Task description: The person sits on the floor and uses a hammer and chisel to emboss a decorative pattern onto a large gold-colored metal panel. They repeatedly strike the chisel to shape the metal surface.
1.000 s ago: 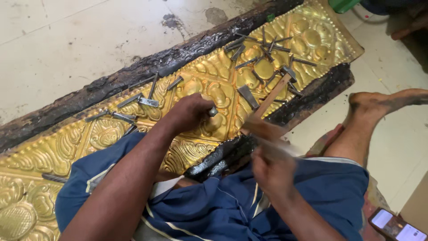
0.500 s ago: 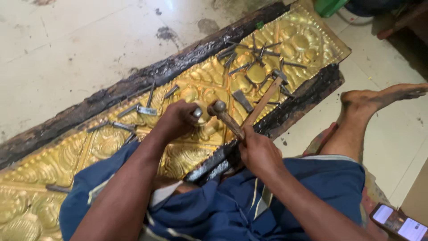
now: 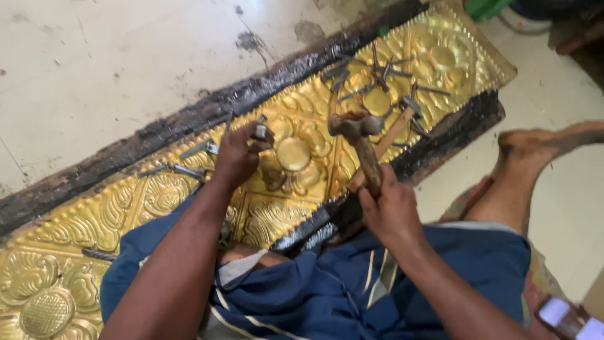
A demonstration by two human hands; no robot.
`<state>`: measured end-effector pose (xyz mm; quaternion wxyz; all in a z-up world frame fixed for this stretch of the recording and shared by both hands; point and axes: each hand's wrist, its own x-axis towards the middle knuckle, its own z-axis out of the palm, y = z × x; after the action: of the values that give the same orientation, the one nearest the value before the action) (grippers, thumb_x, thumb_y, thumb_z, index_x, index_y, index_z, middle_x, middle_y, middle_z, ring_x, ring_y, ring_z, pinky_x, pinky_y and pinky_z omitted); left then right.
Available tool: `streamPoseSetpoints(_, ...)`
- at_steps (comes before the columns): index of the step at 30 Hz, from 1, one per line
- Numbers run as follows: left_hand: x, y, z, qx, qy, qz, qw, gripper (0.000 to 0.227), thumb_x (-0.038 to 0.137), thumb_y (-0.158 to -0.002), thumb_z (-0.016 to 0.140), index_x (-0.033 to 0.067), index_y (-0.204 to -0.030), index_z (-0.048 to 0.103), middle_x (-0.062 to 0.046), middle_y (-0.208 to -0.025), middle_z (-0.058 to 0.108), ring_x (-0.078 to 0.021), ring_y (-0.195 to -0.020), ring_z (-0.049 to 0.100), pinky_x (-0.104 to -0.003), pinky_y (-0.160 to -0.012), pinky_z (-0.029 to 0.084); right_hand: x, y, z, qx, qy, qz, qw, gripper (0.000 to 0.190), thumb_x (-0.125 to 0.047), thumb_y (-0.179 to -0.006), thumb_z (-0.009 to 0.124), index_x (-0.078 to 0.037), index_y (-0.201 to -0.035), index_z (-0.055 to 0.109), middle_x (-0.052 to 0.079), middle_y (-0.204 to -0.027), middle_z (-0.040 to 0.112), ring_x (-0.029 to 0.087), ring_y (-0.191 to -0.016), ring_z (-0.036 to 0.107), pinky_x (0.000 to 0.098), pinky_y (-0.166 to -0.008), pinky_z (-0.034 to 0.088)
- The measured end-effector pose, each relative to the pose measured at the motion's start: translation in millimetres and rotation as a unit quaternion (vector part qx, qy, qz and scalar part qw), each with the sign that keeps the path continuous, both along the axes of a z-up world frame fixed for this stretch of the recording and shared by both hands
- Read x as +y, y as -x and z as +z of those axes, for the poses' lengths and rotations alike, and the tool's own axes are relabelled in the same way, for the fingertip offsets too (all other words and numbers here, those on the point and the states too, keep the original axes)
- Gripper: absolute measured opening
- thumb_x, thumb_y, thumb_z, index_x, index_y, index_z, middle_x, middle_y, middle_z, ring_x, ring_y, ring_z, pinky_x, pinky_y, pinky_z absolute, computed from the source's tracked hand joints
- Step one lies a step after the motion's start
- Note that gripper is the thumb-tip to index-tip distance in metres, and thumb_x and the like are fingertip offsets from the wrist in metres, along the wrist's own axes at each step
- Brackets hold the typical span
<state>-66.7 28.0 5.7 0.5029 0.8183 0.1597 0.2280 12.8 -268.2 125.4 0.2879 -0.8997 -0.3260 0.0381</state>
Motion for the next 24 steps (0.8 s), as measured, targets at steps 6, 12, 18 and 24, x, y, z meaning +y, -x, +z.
streamPoseSetpoints(6, -6.9, -10.0, 2.6, 0.037, -0.056, -0.033, 0.997, 0.017, 0.003, -0.085, 0.078, 0.0069, -0.099, 0.071, -0.013, -0.089, 0.077, -0.0259, -0.083, 0.075, -0.038, -0.071, 0.056, 19.0, -4.4, 65.2, -0.061, -0.058, 0.023, 0.996, 0.024, -0.011, -0.09, 0.071, 0.0, -0.106, 0.058, 0.02, -0.069, 0.065, 0.039, -0.062, 0.07, 0.0466, -0.058, 0.052)
streamPoseSetpoints(12, -1.0, -9.0, -15.5, 0.028, -0.01, -0.036, 0.999, 0.023, -0.002, -0.084, 0.07, 0.0092, -0.105, 0.07, -0.009, -0.094, 0.078, -0.0212, -0.086, 0.079, -0.036, -0.073, 0.061, 51.1, 8.7, 57.3, -0.102, -0.125, 0.098, 0.982, 0.023, -0.005, -0.092, 0.063, -0.001, -0.115, 0.057, 0.023, -0.085, 0.069, 0.043, -0.076, 0.068, 0.0495, -0.064, 0.054)
streamPoseSetpoints(18, 4.0, -4.2, -3.9, 0.015, -0.061, -0.003, 0.998, 0.019, 0.004, -0.083, 0.079, 0.0091, -0.1, 0.072, -0.009, -0.093, 0.079, -0.0226, -0.081, 0.076, -0.037, -0.072, 0.057, 75.8, -20.7, 54.4, -0.011, 0.134, 0.11, 0.985, 0.026, -0.008, -0.092, 0.063, -0.005, -0.117, 0.054, 0.022, -0.075, 0.067, 0.044, -0.072, 0.069, 0.0552, -0.065, 0.053)
streamPoseSetpoints(24, -14.9, -26.9, -11.7, 0.072, -0.035, -0.023, 0.997, 0.024, -0.004, -0.08, 0.065, 0.007, -0.101, 0.066, -0.008, -0.092, 0.077, -0.0164, -0.084, 0.079, -0.035, -0.07, 0.062, 58.4, -9.8, 62.3, -0.083, -0.137, 0.103, 0.982, 0.027, -0.01, -0.095, 0.062, -0.003, -0.12, 0.052, 0.02, -0.084, 0.071, 0.039, -0.077, 0.074, 0.0468, -0.065, 0.057)
